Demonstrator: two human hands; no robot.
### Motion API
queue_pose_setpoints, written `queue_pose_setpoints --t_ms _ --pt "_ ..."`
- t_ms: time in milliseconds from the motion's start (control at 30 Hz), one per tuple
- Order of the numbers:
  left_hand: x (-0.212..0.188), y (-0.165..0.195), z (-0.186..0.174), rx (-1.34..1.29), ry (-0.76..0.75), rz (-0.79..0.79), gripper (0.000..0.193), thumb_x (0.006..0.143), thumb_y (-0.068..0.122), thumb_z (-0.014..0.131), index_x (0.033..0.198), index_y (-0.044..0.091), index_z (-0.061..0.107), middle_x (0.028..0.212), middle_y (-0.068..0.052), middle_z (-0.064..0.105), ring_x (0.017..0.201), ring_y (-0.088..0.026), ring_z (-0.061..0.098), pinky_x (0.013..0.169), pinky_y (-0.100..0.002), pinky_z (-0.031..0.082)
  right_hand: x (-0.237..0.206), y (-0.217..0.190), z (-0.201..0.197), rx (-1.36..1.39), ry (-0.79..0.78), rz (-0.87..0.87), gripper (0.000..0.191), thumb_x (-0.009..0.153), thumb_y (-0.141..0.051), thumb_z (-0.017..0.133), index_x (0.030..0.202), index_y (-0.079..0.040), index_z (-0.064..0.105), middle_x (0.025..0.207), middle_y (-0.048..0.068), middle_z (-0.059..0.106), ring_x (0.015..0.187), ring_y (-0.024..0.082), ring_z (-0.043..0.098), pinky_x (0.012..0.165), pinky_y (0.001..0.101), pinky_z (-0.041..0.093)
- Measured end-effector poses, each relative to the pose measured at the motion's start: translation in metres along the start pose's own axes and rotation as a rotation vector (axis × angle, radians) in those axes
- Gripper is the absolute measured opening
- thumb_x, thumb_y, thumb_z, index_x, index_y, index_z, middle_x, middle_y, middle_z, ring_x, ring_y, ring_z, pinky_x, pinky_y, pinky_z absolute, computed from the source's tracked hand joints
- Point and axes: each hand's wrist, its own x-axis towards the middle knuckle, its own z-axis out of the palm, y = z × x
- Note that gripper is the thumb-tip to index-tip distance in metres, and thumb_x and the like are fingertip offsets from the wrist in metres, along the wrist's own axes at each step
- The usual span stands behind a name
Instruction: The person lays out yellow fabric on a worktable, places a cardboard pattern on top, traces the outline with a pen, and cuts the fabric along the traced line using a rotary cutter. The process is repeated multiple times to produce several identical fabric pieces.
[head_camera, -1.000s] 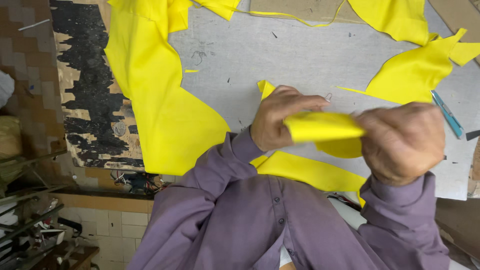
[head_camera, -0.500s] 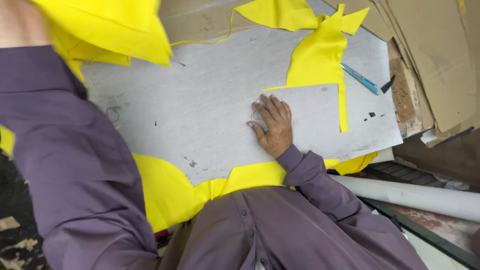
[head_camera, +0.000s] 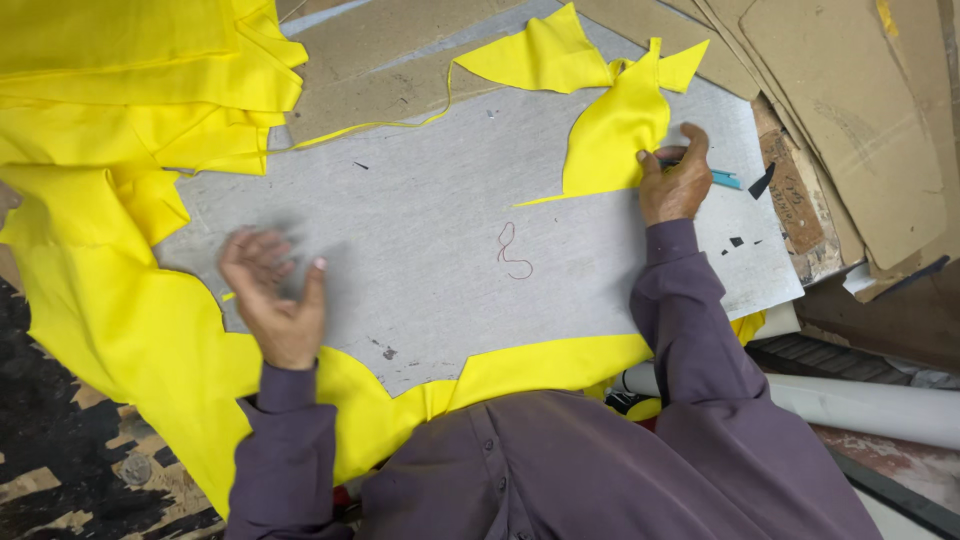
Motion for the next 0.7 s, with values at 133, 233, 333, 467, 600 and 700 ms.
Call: queue_pose_setpoints --t_ms 133,233,333,467,600,700 --pt "-0.059 0.028 0.008 0.082 -0.024 -0.070 0.064 0.091 0.003 0.077 0.146 0.000 0.045 0.126 -0.015 0.066 0.115 -0.023 0.066 0.099 -0.035 0.052 -0.001 -0.036 -0.003 0.112 -0.012 -0.298 0.019 0.091 0.006 0.079 0.108 -0.004 0.078 0.100 0.011 0.074 0.084 0.025 0.071 0.073 0.0373 0.058" --pt "-0.093 0.032 0.006 0.153 -0.006 -0.039 0.060 0.090 0.005 0.078 0.141 -0.001 0.047 0.122 -0.015 0.067 0.115 -0.025 0.066 0.097 -0.036 0.054 0.009 -0.058 0.011 0.175 0.052 -0.512 0.019 0.086 0.006 0.083 0.101 -0.004 0.080 0.113 0.016 0.072 0.103 0.032 0.064 0.085 0.0424 0.053" --pt "-0.121 0.027 -0.002 0.245 0.065 -0.021 0.058 0.089 0.006 0.080 0.138 0.000 0.050 0.124 -0.016 0.068 0.117 -0.028 0.066 0.098 -0.038 0.052 0.048 -0.087 0.048 0.305 -0.041 -0.572 0.027 0.075 0.008 0.086 0.099 -0.004 0.080 0.139 0.032 0.049 0.126 0.043 0.045 0.101 0.0445 0.049" --pt "-0.147 0.013 -0.043 0.407 0.291 -0.070 0.062 0.092 0.011 0.081 0.143 0.000 0.047 0.132 -0.018 0.063 0.128 -0.032 0.059 0.107 -0.046 0.046 0.045 -0.106 0.072 0.192 -0.159 -0.530 0.022 0.079 0.005 0.085 0.098 -0.002 0.077 0.115 0.020 0.071 0.107 0.035 0.064 0.094 0.0414 0.052" --pt "-0.178 -0.019 -0.107 0.758 0.483 -0.118 0.070 0.092 0.017 0.089 0.143 0.000 0.044 0.137 -0.019 0.049 0.137 -0.034 0.042 0.117 -0.056 0.035 0.010 -0.100 0.034 0.390 -0.305 -0.517 0.019 0.090 0.008 0.081 0.107 0.001 0.074 0.102 0.018 0.073 0.094 0.031 0.071 0.088 0.0391 0.055" --pt "-0.221 -0.042 -0.154 0.806 0.644 -0.362 0.077 0.093 0.025 0.089 0.145 0.000 0.039 0.142 -0.017 0.042 0.139 -0.034 0.039 0.119 -0.057 0.031 -0.018 -0.093 -0.037 0.310 -0.660 -0.600 0.022 0.087 0.005 0.080 0.106 -0.004 0.074 0.110 0.018 0.074 0.112 0.029 0.073 0.104 0.0387 0.056"
